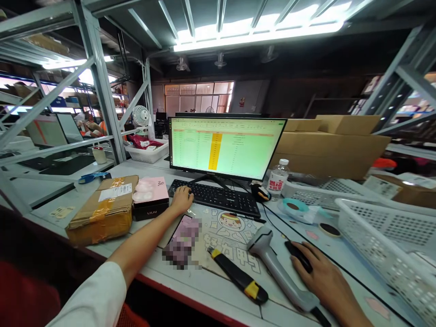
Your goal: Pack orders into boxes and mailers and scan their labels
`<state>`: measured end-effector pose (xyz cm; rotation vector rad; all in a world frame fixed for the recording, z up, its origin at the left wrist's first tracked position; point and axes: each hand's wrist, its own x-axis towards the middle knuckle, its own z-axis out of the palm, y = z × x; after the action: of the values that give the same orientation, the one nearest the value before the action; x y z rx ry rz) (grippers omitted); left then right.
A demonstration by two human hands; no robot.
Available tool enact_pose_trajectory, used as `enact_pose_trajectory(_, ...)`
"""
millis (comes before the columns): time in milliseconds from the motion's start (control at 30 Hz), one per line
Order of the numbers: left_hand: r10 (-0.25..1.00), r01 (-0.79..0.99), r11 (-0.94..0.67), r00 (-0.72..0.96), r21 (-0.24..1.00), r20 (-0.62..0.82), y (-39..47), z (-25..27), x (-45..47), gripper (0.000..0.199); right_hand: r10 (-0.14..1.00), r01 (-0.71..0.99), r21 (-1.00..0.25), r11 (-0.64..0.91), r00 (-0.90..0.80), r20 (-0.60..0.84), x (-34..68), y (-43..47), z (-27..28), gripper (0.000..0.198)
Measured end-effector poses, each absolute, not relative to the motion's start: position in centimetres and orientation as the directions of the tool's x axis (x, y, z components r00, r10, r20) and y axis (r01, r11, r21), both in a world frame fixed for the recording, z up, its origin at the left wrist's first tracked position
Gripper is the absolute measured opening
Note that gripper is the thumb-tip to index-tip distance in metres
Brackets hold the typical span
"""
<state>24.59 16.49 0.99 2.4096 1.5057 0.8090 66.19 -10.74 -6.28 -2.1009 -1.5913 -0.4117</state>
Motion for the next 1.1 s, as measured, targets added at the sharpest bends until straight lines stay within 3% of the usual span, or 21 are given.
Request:
enact_pose_trajectory(233, 0.894, 0.831, -0.429, 0.335, 0.355, 0.297, 17.1, -1.5, 23.7, 0.066, 0.844, 0.942, -0.180, -0.283, 0.334, 0.420, 64.0, -11.5, -4.9, 0.067)
enact_pose_trajectory(433, 0.911, 0.887, -0.387, 0.325, 0.253, 0.255, 17.0, -1.3, 23.6, 0.075, 0.845, 0.930, -0.193, -0.312, 0.365, 0.391, 62.8, -11.7, -4.2, 0.067)
enact_pose_trajectory(633, 0.922, 0.900, -0.359, 0.299, 0.249, 0.247, 17.2, -1.0, 23.3, 0.079, 0.866, 0.924, -0.215, -0.317, 0.374, 0.331, 61.7, -12.0, -3.0, 0.070)
enact_pose_trajectory(1100, 0.898, 0.877, -0.418, 0.358, 0.236, 0.256, 17.9, -1.6, 22.8, 0.071, 0.844, 0.930, -0.238, -0.282, 0.358, 0.399, 63.1, -11.7, -4.2, 0.067)
